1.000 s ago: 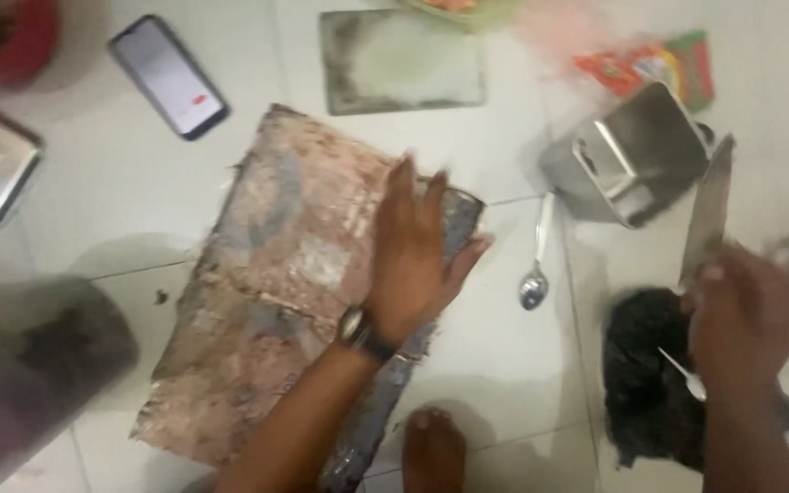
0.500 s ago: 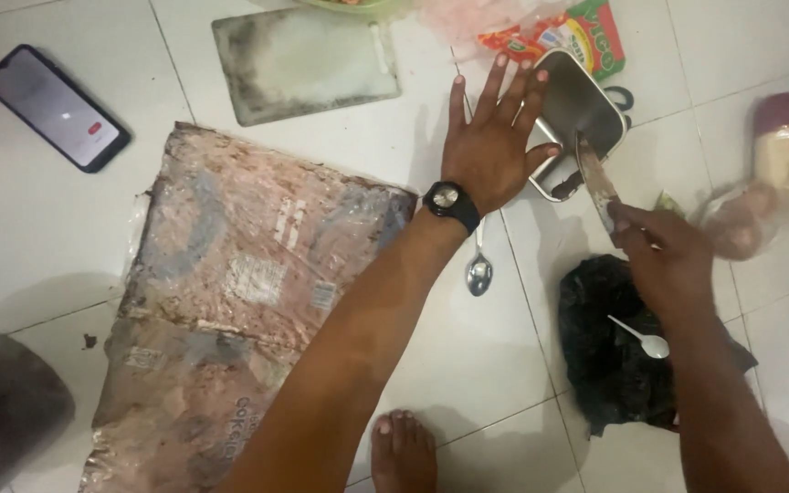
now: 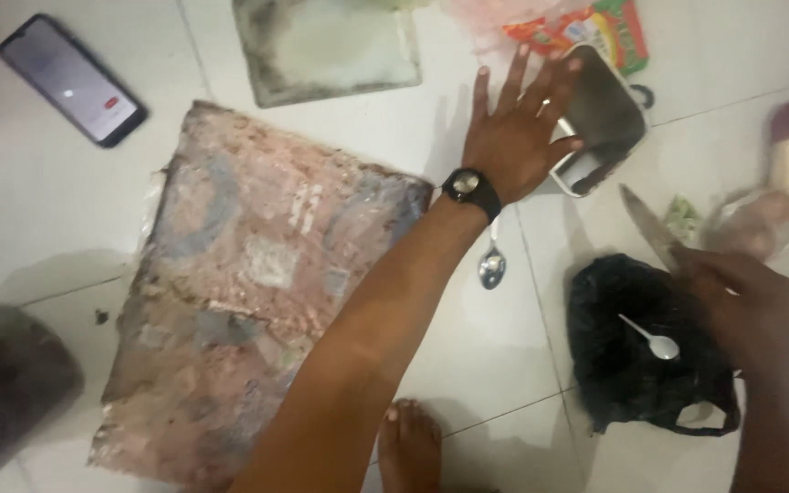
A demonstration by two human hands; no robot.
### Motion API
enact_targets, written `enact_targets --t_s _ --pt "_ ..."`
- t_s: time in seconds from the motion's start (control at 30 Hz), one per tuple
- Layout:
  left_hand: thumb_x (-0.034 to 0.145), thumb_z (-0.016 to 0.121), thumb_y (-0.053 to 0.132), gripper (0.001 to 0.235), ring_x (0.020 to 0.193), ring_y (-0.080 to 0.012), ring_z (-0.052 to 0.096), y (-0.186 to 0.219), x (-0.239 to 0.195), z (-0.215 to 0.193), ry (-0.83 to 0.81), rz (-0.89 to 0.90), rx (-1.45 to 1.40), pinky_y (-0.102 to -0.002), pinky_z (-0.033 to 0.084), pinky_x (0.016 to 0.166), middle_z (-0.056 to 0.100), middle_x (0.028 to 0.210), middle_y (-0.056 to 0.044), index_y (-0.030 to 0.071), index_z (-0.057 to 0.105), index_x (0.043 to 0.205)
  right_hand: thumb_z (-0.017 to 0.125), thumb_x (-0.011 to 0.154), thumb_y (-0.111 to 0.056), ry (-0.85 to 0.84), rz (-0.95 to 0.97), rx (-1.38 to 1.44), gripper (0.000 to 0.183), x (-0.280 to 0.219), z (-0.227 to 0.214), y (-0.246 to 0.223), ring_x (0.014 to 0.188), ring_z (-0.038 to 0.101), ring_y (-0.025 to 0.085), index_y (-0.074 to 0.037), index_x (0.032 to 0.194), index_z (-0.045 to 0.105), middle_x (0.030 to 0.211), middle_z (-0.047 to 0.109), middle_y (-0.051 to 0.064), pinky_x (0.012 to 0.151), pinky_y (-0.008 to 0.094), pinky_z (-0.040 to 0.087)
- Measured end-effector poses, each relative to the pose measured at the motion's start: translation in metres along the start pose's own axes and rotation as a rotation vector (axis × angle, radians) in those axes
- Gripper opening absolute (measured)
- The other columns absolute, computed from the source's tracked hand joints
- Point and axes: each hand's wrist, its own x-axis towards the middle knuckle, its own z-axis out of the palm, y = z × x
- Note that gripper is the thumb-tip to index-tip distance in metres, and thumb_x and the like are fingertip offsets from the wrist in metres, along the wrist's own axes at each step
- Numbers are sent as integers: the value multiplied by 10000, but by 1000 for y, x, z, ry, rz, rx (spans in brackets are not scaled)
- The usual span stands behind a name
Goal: The person uses a knife to cut open a chocolate-smeared wrapper on the floor and then places the knife into a metal container.
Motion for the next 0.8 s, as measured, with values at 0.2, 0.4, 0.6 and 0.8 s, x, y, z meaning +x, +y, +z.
enact_targets --t_s 0.2,0.4,0.6,0.8 --pt "1055 476 714 842 1685 -319 91 -40 -82 -31 248 -50 -31 -538 331 1332 82 1772 -93 200 239 1678 612 1146 -256 -82 -33 352 334 6 35 68 897 495 202 -123 1446 554 1140 584 63 730 355 362" --pt "942 669 343 452 1244 -406 562 -90 -296 -87 247 -317 -62 -548 440 1030 592 1353 -206 80 610 1304 635 952 -162 -207 -743 -113 422 13 84 -119 1118 662 317 -105 1364 708 1236 700 128 998 437 487" --pt "822 769 338 644 1276 -435 539 -82 -391 -68 72 -507 42 -555 401 1048 564 1441 -228 49 584 1367 717 975 -125 -961 8 747 203 -35 147 -283 517 300 74 -19 881 570 677 325 -6 446 246 190" --pt "715 776 523 724 1347 -487 496 -54 -400 -39 134 -510 80 -641 353 1110 617 1371 -184 142 663 1321 563 986 -156 -536 -1470 -313 450 2 202 -263 1278 599 317 -323 1392 665 1189 656 76 924 429 557"
